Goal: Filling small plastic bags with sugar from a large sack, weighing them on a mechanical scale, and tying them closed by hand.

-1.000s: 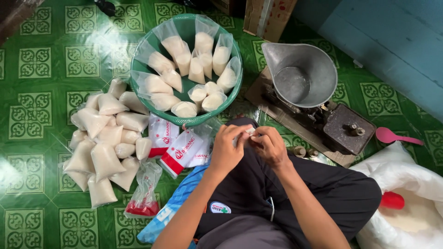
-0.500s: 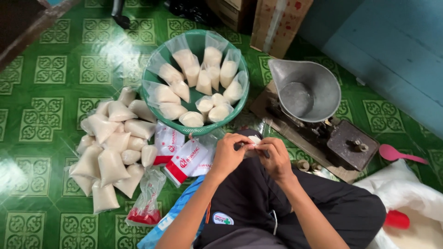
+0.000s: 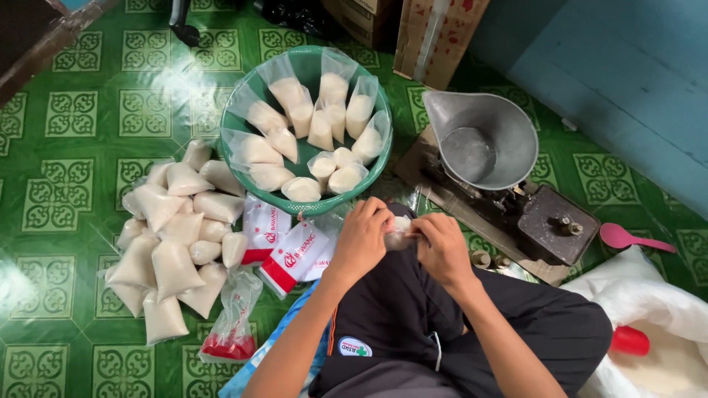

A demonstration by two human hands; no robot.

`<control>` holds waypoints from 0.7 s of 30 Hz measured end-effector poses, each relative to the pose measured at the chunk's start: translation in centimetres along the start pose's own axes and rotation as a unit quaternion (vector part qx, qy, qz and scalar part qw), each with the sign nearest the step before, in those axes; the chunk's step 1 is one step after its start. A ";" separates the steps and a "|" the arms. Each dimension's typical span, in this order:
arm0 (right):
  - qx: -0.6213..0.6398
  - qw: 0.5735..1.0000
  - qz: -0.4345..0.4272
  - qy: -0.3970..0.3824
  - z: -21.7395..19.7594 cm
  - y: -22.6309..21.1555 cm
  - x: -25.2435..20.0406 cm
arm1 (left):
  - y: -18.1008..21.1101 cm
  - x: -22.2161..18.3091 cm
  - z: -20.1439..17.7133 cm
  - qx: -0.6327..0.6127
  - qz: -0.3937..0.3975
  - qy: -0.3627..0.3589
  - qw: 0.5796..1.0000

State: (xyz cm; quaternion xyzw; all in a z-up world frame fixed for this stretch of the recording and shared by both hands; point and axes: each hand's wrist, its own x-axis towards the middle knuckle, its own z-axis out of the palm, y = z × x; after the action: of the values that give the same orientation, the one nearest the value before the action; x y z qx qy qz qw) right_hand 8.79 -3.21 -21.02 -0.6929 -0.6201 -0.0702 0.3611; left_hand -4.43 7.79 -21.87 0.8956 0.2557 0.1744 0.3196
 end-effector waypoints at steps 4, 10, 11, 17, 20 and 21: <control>0.047 0.997 0.050 -0.023 0.3 1.9 -1.4 | -1.1 -1.1 1.2 0.003 -0.040 0.013 0.999; 0.162 0.975 0.152 -0.009 1.2 2.4 -2.4 | -1.8 -1.6 1.7 -0.124 -0.026 0.076 0.989; 0.179 0.971 0.160 -0.001 1.3 2.2 -2.5 | -1.8 -1.7 1.7 -0.147 -0.022 0.082 0.986; 0.173 0.970 0.164 0.036 1.6 0.9 -2.5 | -2.5 -1.5 2.6 -0.199 -0.015 0.088 0.976; 0.154 0.977 0.144 0.037 1.5 0.6 -2.2 | -2.2 -1.0 1.9 -0.203 -0.003 0.092 0.975; 0.147 0.978 0.142 0.035 1.4 0.5 -2.1 | -1.8 -0.8 1.5 -0.206 0.008 0.094 0.974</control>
State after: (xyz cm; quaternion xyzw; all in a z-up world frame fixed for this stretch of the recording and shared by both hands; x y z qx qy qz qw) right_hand 8.28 -4.06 -23.44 -0.7103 -0.5061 0.0496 0.4866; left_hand -5.01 7.84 -24.28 0.7921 0.2356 0.3091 0.4707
